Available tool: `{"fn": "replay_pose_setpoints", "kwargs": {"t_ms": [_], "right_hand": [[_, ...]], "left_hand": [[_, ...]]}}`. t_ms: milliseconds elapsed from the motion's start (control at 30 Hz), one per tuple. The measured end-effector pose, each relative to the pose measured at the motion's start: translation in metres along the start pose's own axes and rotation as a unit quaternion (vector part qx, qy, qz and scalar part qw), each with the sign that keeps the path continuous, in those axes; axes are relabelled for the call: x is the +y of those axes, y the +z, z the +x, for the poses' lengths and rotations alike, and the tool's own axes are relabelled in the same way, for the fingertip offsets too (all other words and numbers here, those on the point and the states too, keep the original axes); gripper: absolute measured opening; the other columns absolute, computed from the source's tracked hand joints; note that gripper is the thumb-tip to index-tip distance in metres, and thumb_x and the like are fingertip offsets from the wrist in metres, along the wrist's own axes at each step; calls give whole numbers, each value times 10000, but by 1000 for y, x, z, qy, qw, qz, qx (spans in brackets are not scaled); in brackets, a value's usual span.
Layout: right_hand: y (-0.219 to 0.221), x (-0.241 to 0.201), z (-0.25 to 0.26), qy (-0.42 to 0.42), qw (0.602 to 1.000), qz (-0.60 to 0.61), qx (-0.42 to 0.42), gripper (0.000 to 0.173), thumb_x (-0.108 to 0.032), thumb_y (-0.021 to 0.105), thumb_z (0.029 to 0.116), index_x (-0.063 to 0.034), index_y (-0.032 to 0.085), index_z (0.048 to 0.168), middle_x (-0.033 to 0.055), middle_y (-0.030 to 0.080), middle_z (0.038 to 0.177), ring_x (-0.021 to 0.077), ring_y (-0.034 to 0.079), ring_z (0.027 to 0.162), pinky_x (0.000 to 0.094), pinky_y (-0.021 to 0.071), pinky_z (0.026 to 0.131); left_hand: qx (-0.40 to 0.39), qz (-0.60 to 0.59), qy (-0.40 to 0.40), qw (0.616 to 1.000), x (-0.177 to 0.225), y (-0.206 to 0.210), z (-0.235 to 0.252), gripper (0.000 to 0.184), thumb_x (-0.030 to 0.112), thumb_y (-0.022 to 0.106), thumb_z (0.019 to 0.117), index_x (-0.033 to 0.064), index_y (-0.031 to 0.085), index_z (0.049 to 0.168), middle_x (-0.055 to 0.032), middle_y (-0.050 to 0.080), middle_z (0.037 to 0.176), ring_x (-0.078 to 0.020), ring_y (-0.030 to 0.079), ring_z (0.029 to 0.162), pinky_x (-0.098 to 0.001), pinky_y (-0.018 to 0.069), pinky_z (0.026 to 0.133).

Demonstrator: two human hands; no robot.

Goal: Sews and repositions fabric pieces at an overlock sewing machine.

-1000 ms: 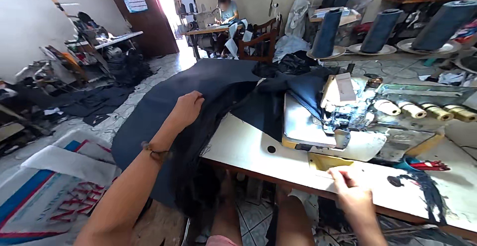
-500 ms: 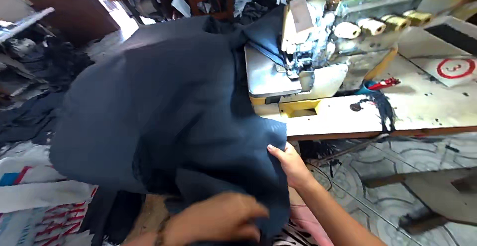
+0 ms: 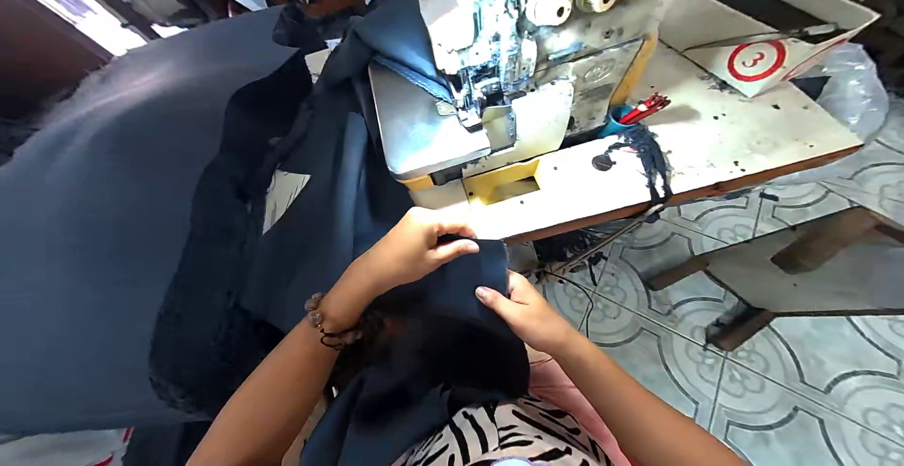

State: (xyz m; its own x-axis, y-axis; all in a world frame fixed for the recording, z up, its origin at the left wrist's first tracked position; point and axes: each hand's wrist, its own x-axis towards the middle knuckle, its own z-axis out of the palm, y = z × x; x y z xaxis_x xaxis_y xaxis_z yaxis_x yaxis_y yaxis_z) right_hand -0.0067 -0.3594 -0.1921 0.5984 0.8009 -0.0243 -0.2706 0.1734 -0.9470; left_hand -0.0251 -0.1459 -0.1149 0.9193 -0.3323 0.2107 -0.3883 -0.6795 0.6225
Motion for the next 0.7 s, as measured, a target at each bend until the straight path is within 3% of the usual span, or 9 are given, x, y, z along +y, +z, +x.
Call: {"fn": "replay_pose_setpoints", "kwargs": {"t_ms": [133, 300, 367, 433, 500, 567, 633, 700], "right_hand": [[-4, -7, 12, 11, 999, 34, -24, 180, -85, 490, 1035, -42, 585, 1182, -48, 718, 995, 6, 691, 931, 229, 585, 883], [0, -4, 26, -26, 999, 14, 39, 139, -85, 516, 1029, -62, 642, 1084, -56, 715, 937, -8, 679, 903, 222, 575, 865], [3, -2, 21, -89, 991, -73, 69, 169, -80, 523, 1023, -35, 684, 1045, -63, 706, 928, -54, 648, 903, 179, 542, 868], [1, -8, 9, -167, 968, -173, 65, 223, -98, 519, 1026, 26, 701, 1059, -22, 719, 955, -78, 641, 923, 147, 531, 878], [-11, -20, -6, -239, 946, -215, 39, 232, -140, 496, 1045, -16, 691, 1042, -45, 707, 952, -87, 629, 923, 140, 529, 861], [-33, -36, -23, -280, 936, -209, 34, 197, -259, 497, 1069, -219, 687, 1100, -182, 681, 1008, -124, 603, 961, 120, 517, 866], [-56, -53, -41, -287, 938, -177, 79, 231, -330, 532, 1052, -402, 696, 1197, -264, 686, 1111, -121, 616, 1026, 124, 521, 897], [-70, -69, -60, -251, 942, -118, 189, 216, -301, 598, 1002, -423, 721, 1132, -257, 716, 1060, -97, 653, 977, 138, 548, 860]], "left_hand": [[12, 20, -4, 1000, 1, 0, -2, 111, 118, 666, 967, 45, 746, 941, 6, 703, 826, 8, 624, 718, -158, 533, 678], [38, 42, 47, 997, -1, 8, -1, 111, 113, 682, 941, 35, 761, 947, -21, 658, 831, -46, 616, 774, -184, 529, 712], [1, 75, 52, 996, -3, 9, -4, 222, 263, 665, 969, 61, 751, 998, -30, 658, 848, -98, 637, 782, -261, 552, 695], [-72, 107, 42, 991, -1, 2, -7, 482, 539, 643, 926, 71, 727, 1003, -43, 692, 812, -158, 672, 756, -381, 551, 679], [-116, 149, 41, 981, -1, -9, -7, 594, 681, 618, 855, 96, 718, 874, -18, 649, 712, -168, 625, 702, -432, 476, 719], [-112, 220, 40, 968, -4, -24, -13, 523, 623, 651, 866, 107, 706, 807, -32, 628, 669, -216, 621, 681, -530, 474, 788], [-89, 291, 20, 952, -5, -44, -24, 322, 440, 754, 867, 124, 721, 814, -43, 665, 722, -259, 655, 741, -584, 469, 832], [-82, 314, -47, 945, 1, -63, -38, 172, 251, 826, 850, 99, 745, 837, -82, 691, 775, -320, 666, 820, -636, 435, 891]]}}
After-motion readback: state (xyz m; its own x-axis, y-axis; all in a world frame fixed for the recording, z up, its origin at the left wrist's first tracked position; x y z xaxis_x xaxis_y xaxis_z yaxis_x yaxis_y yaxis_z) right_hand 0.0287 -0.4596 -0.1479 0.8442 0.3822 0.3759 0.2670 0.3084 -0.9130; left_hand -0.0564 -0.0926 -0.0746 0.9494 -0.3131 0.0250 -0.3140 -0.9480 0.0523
